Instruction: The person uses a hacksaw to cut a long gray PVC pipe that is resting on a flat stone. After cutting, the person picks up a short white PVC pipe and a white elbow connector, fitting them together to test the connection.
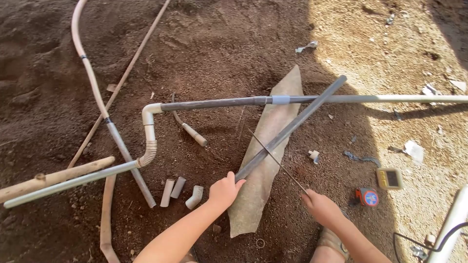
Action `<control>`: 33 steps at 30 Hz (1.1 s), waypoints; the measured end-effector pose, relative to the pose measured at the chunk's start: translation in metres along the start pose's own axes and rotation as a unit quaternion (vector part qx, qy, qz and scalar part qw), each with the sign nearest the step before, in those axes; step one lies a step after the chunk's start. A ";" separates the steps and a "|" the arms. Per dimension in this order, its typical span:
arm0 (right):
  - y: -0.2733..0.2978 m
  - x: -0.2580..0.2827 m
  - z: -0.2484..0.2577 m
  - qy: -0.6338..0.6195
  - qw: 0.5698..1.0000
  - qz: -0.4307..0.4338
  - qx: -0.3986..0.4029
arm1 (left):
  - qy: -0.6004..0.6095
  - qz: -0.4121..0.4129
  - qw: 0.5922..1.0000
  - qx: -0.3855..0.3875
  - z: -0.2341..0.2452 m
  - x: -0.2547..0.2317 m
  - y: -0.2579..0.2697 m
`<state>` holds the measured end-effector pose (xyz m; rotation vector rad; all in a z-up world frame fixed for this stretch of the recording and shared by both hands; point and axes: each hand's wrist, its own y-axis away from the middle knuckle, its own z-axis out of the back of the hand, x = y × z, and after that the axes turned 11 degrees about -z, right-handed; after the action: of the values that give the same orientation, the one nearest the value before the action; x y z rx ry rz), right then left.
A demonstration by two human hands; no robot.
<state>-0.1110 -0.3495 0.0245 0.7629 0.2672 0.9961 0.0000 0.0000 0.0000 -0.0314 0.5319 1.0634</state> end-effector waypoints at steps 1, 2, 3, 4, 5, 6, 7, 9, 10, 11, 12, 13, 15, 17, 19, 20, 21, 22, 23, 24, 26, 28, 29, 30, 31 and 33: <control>0.003 -0.008 0.000 0.004 1.000 0.004 0.000 | 0.001 0.005 1.000 -0.003 0.002 -0.002 0.001; 0.006 -0.015 0.001 0.000 1.000 -0.001 -0.008 | 0.011 0.004 1.000 0.004 0.005 -0.004 0.002; 0.007 -0.021 0.001 -0.006 1.000 -0.006 -0.017 | 0.019 0.003 1.000 0.010 0.009 -0.005 0.002; 0.007 -0.021 0.005 -0.003 1.000 -0.001 -0.018 | 0.018 0.007 1.000 0.006 0.008 -0.005 0.001; 0.008 -0.020 0.008 0.012 1.000 -0.011 -0.006 | 0.026 0.012 1.000 0.013 0.007 -0.004 0.001; 0.008 -0.020 0.010 0.027 0.999 -0.021 0.006 | 0.033 0.016 0.999 0.020 0.006 -0.003 0.001; 0.008 -0.016 0.013 0.028 0.999 -0.019 0.006 | 0.032 0.017 0.999 0.018 0.005 -0.002 0.000; 0.009 -0.010 0.017 0.057 0.998 -0.017 -0.005 | 0.008 -0.007 1.000 0.009 0.002 0.001 -0.001; 0.008 -0.003 0.019 0.058 0.998 -0.015 -0.005 | 0.007 -0.006 1.000 0.008 0.003 0.001 -0.001; 0.007 0.004 0.020 0.067 0.997 -0.022 -0.008 | 0.013 -0.008 1.000 0.011 0.003 0.001 -0.001; 0.007 0.010 0.022 0.077 0.997 -0.028 -0.012 | 0.020 -0.010 1.000 0.013 0.003 0.000 -0.001; 0.008 0.019 0.026 0.077 0.997 -0.027 -0.012 | 0.019 -0.009 1.000 0.012 0.003 0.001 0.000; 0.010 0.036 0.034 0.070 0.997 -0.022 0.001 | 0.020 -0.018 1.000 -0.003 0.002 0.000 0.001; 0.008 0.053 0.043 0.076 0.997 -0.015 0.003 | 0.021 -0.011 1.000 0.011 0.004 -0.001 0.000; 0.005 0.061 0.046 0.082 0.997 -0.009 0.006 | 0.023 -0.004 0.999 0.026 0.002 0.000 -0.001; 0.002 0.062 0.044 0.073 0.997 -0.002 -0.001 | 0.019 -0.006 1.000 0.020 0.000 0.002 -0.002; 0.000 0.062 0.042 0.065 0.998 0.004 -0.007 | 0.017 -0.008 1.000 0.015 -0.001 0.003 -0.002; 0.000 0.062 0.038 0.065 0.998 0.003 -0.006 | 0.017 -0.008 1.000 0.016 0.001 0.003 0.000; 0.000 0.061 0.035 0.059 0.998 -0.004 -0.003 | 0.011 -0.015 1.000 0.006 0.002 0.001 0.000; -0.001 0.059 0.033 0.052 0.999 -0.010 0.000 | 0.005 -0.022 1.000 -0.003 0.003 0.000 0.000; 0.001 0.045 0.025 0.052 0.999 -0.016 0.000 | 0.012 -0.016 1.000 -0.002 0.005 -0.002 0.001; 0.008 0.025 0.013 0.046 0.999 -0.023 -0.001 | 0.015 -0.014 1.000 0.000 0.009 -0.003 0.002; 0.010 0.011 0.007 0.063 0.998 -0.031 -0.004 | 0.024 -0.014 1.000 0.001 0.012 -0.003 0.001; 0.012 -0.002 0.001 0.080 0.996 -0.039 -0.008 | 0.033 -0.013 0.999 0.002 0.014 -0.003 0.000; 0.016 -0.015 -0.002 0.082 0.996 -0.040 -0.010 | 0.034 -0.014 0.999 0.000 0.014 -0.003 -0.001; 0.024 -0.043 -0.014 0.060 0.995 -0.074 0.006 | 0.022 -0.002 1.000 0.008 0.011 -0.001 -0.002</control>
<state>-0.1575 -0.3715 0.0260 0.6858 0.4279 0.9014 0.0053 0.0013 0.0095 -0.0409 0.5798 1.0562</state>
